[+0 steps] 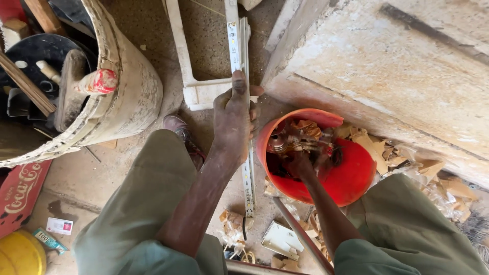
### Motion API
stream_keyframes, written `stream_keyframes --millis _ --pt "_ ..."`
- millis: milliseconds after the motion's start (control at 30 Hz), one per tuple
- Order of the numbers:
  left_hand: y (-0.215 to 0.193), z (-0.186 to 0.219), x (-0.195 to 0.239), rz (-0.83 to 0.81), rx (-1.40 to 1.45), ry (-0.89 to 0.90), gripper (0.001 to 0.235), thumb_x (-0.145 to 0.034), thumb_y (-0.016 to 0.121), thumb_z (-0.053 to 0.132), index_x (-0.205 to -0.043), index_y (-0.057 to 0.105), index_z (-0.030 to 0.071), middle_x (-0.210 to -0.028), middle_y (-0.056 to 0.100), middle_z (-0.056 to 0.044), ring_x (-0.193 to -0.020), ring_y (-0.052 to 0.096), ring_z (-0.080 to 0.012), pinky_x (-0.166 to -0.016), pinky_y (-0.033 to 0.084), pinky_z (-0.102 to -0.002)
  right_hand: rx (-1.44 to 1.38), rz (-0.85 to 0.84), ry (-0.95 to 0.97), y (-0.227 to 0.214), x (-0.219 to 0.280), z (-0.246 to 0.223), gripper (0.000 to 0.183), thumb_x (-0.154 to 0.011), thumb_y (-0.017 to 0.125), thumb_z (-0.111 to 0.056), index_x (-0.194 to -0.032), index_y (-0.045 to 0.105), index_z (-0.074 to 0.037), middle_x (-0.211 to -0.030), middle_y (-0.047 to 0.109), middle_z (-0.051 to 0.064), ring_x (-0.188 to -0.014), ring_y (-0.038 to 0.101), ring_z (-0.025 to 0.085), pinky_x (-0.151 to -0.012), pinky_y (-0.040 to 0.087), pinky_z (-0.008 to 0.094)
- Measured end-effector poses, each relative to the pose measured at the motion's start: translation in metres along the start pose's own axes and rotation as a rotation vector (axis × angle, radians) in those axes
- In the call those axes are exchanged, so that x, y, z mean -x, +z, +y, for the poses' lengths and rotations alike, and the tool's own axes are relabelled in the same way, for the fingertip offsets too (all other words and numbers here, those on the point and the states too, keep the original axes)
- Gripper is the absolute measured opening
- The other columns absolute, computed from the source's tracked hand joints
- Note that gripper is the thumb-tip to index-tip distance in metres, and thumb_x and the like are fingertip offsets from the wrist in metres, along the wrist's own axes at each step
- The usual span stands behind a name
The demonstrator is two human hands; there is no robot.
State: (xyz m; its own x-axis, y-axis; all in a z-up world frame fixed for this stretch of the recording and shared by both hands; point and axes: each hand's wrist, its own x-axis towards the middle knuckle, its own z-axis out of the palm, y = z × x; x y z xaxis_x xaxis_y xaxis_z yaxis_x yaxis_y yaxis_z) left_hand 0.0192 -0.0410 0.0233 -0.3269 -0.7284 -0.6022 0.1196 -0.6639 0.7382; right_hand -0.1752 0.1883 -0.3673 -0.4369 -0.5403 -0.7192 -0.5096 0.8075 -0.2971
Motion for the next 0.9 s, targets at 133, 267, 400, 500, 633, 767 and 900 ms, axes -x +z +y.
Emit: stream_keyframes --millis 133,267,400,500,633,767,900 --pt "-0.002 0.000 0.005 -0.005 0.009 -0.010 0.050 -0.108 0.035 0.042 -0.099 0.067 0.004 -0.055 0.038 0.001 -0.038 0.031 -0.0056 -0.036 0.027 -0.022 0.311 -0.143 -0.091 0.036 0.003 0.052 0.056 -0.089 0.061 -0.039 -0.132 0.070 -0.005 -0.126 0.069 0.028 -0.117 0.068 0.044 -0.102 0.054 0.053" --pt "-0.001 0.005 -0.003 -0.014 0.008 0.018 0.051 -0.107 0.036 0.042 -0.099 0.068 0.004 -0.055 0.038 0.000 -0.038 0.032 -0.0057 -0.035 0.027 -0.022 0.227 -0.139 -0.247 0.045 -0.052 0.076 0.046 -0.083 0.073 -0.039 -0.124 0.076 -0.018 -0.118 0.074 0.022 -0.113 0.070 0.042 -0.102 0.057 0.048" --pt "-0.003 -0.004 -0.004 -0.031 0.024 0.035 0.052 -0.106 0.038 0.046 -0.098 0.069 0.005 -0.054 0.037 0.000 -0.037 0.030 -0.0057 -0.035 0.027 -0.022 -0.106 -0.149 -0.091 -0.062 0.056 -0.004 0.049 -0.082 0.085 -0.040 -0.123 0.078 -0.014 -0.113 0.077 0.021 -0.110 0.072 0.039 -0.093 0.059 0.045" --pt "-0.003 -0.007 -0.007 -0.035 0.032 0.056 0.051 -0.106 0.039 0.047 -0.097 0.070 0.008 -0.054 0.038 0.001 -0.037 0.034 -0.0063 -0.035 0.030 -0.021 0.016 -0.098 -0.037 -0.116 0.095 -0.032 0.044 -0.086 0.076 -0.053 -0.127 0.077 -0.036 -0.134 0.067 0.012 -0.129 0.060 0.041 -0.113 0.048 0.048" --pt "-0.002 -0.006 -0.008 -0.033 0.057 0.039 0.051 -0.105 0.040 0.047 -0.096 0.068 0.005 -0.055 0.035 0.001 -0.038 0.031 -0.0064 -0.035 0.028 -0.022 -0.203 0.067 -0.177 -0.171 0.072 0.028 0.029 -0.089 0.067 -0.009 -0.115 0.081 -0.015 -0.089 0.079 0.018 -0.098 0.074 0.033 -0.089 0.059 0.050" --pt "-0.003 -0.005 -0.010 -0.043 0.074 0.039 0.051 -0.105 0.040 0.049 -0.096 0.068 0.007 -0.054 0.037 0.001 -0.036 0.033 -0.0066 -0.034 0.030 -0.021 -0.753 0.134 -0.161 -0.232 0.112 0.012 0.022 -0.103 0.065 -0.008 -0.122 0.069 0.002 -0.089 0.069 0.016 -0.085 0.070 0.027 -0.075 0.063 0.052" --pt "-0.001 -0.008 -0.012 -0.049 0.083 0.024 0.061 -0.090 0.045 0.062 -0.089 0.067 0.006 -0.052 0.039 0.000 -0.039 0.024 -0.0080 -0.037 0.019 -0.027 -0.727 0.167 -0.211 -0.283 0.188 -0.060 0.019 -0.105 0.063 -0.017 -0.113 0.068 -0.001 -0.107 0.072 0.014 -0.106 0.072 0.027 -0.089 0.061 0.044"
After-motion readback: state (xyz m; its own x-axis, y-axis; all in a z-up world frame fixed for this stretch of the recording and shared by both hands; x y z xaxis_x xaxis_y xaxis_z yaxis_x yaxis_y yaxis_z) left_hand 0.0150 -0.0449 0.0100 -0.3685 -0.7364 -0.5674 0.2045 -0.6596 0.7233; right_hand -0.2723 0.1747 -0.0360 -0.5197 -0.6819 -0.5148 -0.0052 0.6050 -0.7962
